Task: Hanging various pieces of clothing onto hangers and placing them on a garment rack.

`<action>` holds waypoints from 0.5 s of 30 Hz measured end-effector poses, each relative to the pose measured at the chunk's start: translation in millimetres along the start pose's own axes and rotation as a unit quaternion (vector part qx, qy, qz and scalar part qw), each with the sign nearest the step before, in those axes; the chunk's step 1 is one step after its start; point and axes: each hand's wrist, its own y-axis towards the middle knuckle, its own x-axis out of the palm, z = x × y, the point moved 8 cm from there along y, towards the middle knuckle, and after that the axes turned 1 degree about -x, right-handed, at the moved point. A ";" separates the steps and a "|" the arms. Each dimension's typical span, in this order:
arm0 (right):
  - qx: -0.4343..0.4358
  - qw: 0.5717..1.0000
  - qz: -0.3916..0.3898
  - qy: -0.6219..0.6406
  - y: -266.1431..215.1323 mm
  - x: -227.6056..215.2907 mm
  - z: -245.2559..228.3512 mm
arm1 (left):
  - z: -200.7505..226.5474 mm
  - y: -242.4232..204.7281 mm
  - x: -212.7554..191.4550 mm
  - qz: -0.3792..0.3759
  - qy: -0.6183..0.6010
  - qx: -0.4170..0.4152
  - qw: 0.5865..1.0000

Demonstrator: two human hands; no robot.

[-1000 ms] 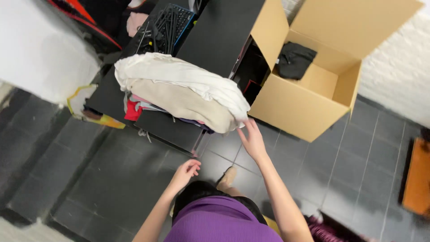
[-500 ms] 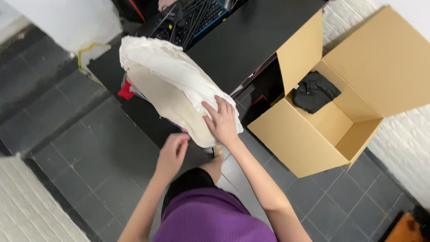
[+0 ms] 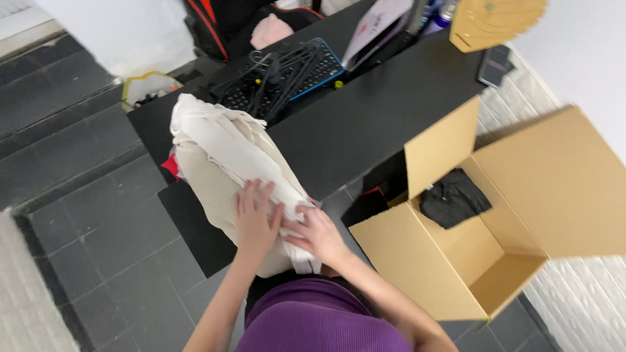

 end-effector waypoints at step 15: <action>-0.029 0.982 -0.169 0.078 242.0 80.9 246.6 | 14.7 28.3 -9.1 -0.035 -0.041 -0.217 0.975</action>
